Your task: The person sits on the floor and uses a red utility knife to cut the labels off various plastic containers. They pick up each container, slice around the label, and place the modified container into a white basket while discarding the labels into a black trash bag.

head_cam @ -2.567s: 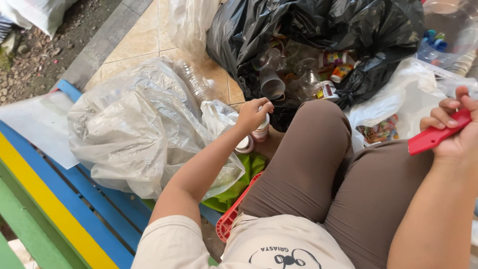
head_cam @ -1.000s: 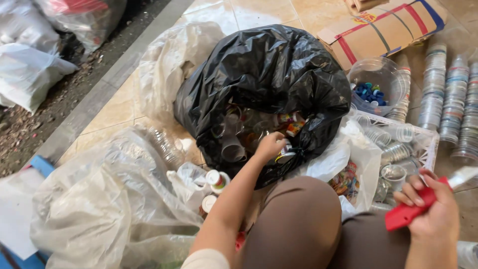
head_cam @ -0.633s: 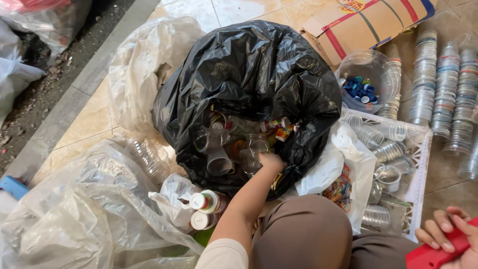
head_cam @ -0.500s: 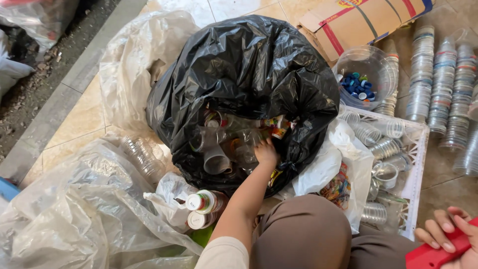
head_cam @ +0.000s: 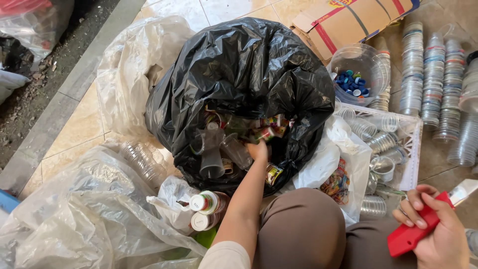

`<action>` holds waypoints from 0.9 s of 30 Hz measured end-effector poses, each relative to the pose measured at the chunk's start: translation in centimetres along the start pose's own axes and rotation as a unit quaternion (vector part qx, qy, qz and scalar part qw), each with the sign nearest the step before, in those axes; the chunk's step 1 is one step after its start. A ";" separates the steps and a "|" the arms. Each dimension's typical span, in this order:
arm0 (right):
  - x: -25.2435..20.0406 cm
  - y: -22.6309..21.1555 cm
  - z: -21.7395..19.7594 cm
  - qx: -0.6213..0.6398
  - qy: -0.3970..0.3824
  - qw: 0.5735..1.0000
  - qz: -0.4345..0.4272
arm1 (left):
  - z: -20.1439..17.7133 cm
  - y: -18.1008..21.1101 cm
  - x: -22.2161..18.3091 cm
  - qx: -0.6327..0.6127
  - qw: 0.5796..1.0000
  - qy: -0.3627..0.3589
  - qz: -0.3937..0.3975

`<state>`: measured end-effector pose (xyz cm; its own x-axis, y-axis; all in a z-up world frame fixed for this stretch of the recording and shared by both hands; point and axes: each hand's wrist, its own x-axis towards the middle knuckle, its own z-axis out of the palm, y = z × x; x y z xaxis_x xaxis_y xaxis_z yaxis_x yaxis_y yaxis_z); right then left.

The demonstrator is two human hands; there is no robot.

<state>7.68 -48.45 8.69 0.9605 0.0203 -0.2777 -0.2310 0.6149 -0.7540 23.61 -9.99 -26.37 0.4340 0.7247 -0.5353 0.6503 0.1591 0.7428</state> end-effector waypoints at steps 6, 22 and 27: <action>1.0 1.6 -0.9 -0.002 0.004 1.000 -0.002 | -5.3 5.6 -7.8 -0.039 0.985 -0.131 0.101; 3.9 -2.7 11.0 -0.348 0.028 0.891 -0.290 | -19.7 27.3 -40.1 0.005 0.477 -0.204 0.855; 1.4 -2.5 12.0 -0.293 0.050 0.931 -0.213 | -14.1 24.2 -37.6 0.042 0.549 -0.145 0.822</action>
<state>11.45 -40.47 17.38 0.9718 -0.2186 0.0883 0.0938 0.0147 -0.9955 14.22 -23.96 17.39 0.5517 -0.2968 0.7795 -0.7475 -0.5905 0.3042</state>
